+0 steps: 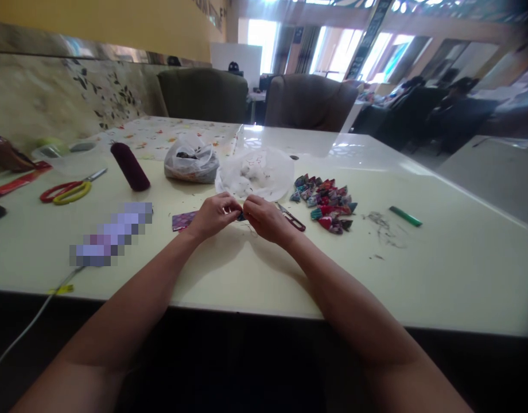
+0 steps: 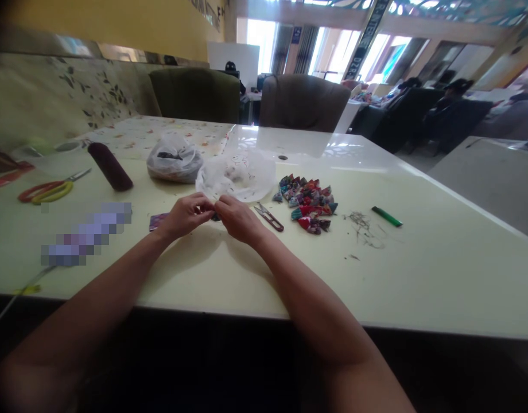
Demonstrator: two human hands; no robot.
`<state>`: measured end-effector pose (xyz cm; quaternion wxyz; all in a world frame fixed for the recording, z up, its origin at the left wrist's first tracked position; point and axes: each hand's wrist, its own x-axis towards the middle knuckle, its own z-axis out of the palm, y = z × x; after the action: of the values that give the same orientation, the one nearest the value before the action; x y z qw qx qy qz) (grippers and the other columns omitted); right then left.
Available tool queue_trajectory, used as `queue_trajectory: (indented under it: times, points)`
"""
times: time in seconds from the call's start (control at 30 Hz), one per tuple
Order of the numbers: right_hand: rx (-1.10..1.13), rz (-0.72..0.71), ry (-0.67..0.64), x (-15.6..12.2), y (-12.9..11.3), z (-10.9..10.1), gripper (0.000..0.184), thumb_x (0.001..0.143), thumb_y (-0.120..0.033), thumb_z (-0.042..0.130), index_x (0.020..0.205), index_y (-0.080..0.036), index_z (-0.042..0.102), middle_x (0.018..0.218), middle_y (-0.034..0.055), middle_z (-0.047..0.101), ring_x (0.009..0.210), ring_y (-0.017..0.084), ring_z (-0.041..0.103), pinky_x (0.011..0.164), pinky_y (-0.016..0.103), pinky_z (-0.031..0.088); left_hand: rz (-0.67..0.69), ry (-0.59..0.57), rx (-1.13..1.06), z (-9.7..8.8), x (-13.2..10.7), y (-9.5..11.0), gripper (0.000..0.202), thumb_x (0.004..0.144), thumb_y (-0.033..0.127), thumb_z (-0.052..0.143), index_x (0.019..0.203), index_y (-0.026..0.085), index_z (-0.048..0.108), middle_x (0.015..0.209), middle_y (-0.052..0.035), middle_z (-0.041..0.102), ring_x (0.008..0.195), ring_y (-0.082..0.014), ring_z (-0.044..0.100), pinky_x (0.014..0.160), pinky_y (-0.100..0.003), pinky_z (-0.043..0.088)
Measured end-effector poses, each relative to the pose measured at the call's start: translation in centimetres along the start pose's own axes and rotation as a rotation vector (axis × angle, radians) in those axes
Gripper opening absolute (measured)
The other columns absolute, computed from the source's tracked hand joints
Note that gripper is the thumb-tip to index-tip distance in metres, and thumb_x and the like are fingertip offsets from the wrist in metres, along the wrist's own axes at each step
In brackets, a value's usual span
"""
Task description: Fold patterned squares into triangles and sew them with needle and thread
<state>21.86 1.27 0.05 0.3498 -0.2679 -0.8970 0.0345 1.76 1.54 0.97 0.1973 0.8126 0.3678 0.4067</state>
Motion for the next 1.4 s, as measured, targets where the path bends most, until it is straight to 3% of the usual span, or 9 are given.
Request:
queue_trajectory:
  times: [0.3,0.7,0.83,0.97,1.1,1.4]
  points:
    - [0.022,0.019,-0.013,0.0,-0.1,-0.3,0.017,0.093,-0.008,0.044,0.082,-0.021,0.045,0.085,0.0033,0.049,0.072,0.014,0.043,0.066,0.027,0.035,0.010,-0.048,0.037,-0.1,0.0,0.0,0.012,0.082,0.019,0.064,0.086,0.017,0.075,0.083,-0.0034,0.069,0.067,-0.0122,0.062,0.063,-0.024,0.046]
    - [0.128,0.105,-0.022,-0.2,-0.4,-0.5,0.015,0.088,-0.011,0.049,0.078,-0.020,0.044,0.082,0.0023,0.051,0.070,0.014,0.046,0.065,0.026,0.035,0.040,-0.046,0.112,0.0,-0.2,0.3,0.009,0.079,0.016,0.065,0.076,0.018,0.072,0.074,-0.0015,0.068,0.065,-0.0125,0.060,0.064,-0.025,0.046]
    - [0.178,0.140,0.010,-0.1,-0.3,-0.5,0.015,0.084,-0.010,0.051,0.076,-0.021,0.043,0.076,0.0004,0.051,0.069,0.014,0.045,0.065,0.027,0.035,0.014,-0.056,0.023,0.0,-0.1,0.1,0.011,0.081,0.021,0.064,0.081,0.018,0.075,0.080,-0.0035,0.072,0.070,-0.0141,0.064,0.065,-0.026,0.048]
    - [0.220,0.235,0.083,0.0,0.2,-0.7,0.013,0.084,-0.014,0.053,0.077,-0.021,0.044,0.075,0.0000,0.052,0.069,0.015,0.047,0.066,0.028,0.037,-0.084,-0.018,-0.108,0.0,0.0,-0.2,0.024,0.089,0.037,0.063,0.094,0.016,0.075,0.088,-0.0067,0.075,0.076,-0.0170,0.066,0.065,-0.028,0.051]
    - [0.271,0.251,0.170,0.0,0.2,-1.1,0.009,0.087,-0.017,0.053,0.084,-0.022,0.046,0.080,0.0007,0.054,0.074,0.016,0.050,0.070,0.031,0.042,-0.133,0.022,-0.184,0.2,0.1,-0.6,0.033,0.084,0.044,0.072,0.099,0.015,0.073,0.091,-0.0076,0.073,0.076,-0.0165,0.064,0.065,-0.028,0.052]
    - [0.218,0.180,0.215,0.2,-1.0,-0.9,0.012,0.091,-0.014,0.049,0.084,-0.023,0.043,0.082,0.0018,0.054,0.076,0.016,0.051,0.073,0.032,0.043,-0.160,0.072,-0.388,0.8,-0.1,-0.4,0.023,0.078,0.038,0.078,0.082,0.016,0.072,0.081,-0.0037,0.066,0.068,-0.0129,0.060,0.058,-0.026,0.052]
